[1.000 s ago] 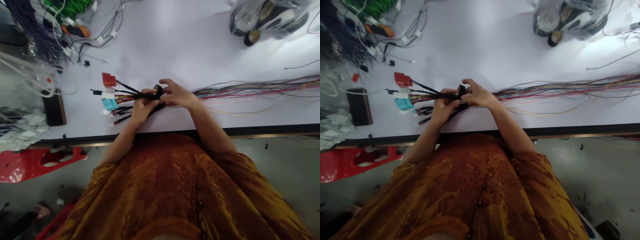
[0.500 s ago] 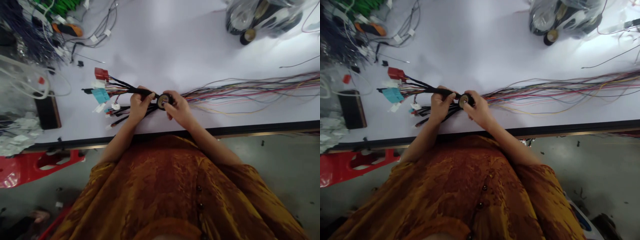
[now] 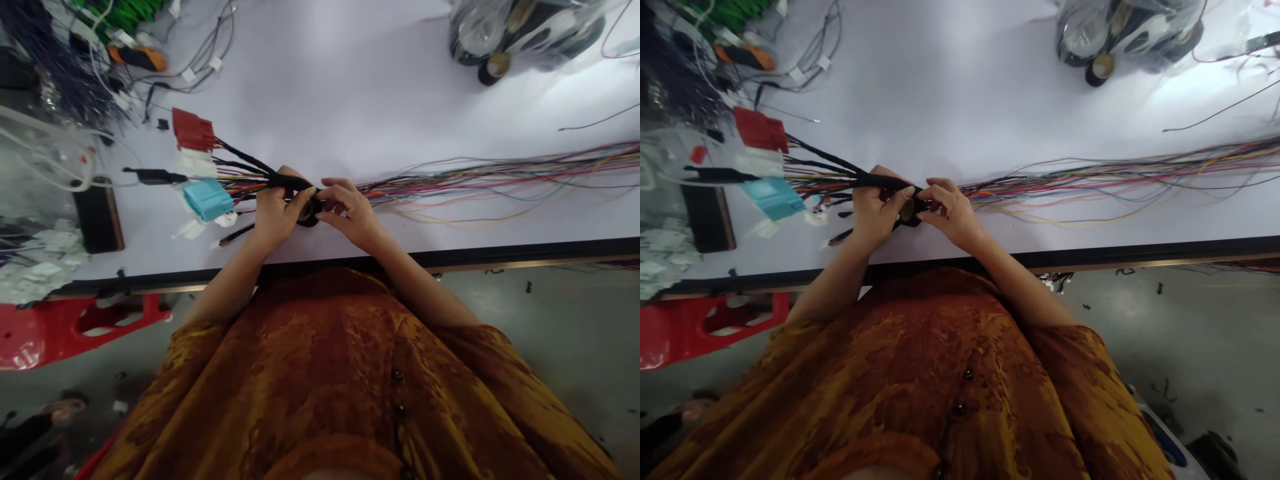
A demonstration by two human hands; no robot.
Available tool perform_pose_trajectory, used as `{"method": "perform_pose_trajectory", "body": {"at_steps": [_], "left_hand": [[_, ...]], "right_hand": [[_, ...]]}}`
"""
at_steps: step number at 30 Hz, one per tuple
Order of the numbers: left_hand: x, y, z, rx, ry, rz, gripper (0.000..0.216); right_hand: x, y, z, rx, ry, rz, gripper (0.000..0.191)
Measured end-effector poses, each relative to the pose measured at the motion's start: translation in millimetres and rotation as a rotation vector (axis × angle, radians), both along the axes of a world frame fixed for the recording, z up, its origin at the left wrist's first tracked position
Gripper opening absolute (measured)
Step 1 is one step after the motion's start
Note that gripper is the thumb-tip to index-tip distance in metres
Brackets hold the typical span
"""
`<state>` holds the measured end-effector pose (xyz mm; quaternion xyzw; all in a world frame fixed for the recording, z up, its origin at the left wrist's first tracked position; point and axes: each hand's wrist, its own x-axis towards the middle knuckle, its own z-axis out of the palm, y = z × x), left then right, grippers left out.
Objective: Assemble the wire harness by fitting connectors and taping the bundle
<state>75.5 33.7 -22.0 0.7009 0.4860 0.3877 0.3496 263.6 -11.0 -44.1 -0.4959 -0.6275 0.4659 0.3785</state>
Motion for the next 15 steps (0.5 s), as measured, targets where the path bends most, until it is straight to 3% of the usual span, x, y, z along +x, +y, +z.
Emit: {"method": "perform_pose_trajectory", "body": {"at_steps": [4,7,10,15], "left_hand": [[0.9,-5.7,-3.0,0.056,0.109,-0.064,0.016],[3.9,-12.2,-4.0,0.114,0.209,-0.122,0.019],[6.1,-17.7,-7.0,0.101,0.187,-0.072,0.026],[5.2,-22.2,-23.4,-0.183,-0.185,0.116,0.037]], "right_hand": [[1.3,7.8,-4.3,-0.043,-0.078,0.01,0.025],[-7.5,15.4,-3.2,-0.097,-0.259,-0.079,0.046],[-17.6,22.8,1.0,-0.095,-0.401,-0.084,0.068],[-10.1,39.2,4.3,-0.004,-0.404,0.103,0.042]]}}
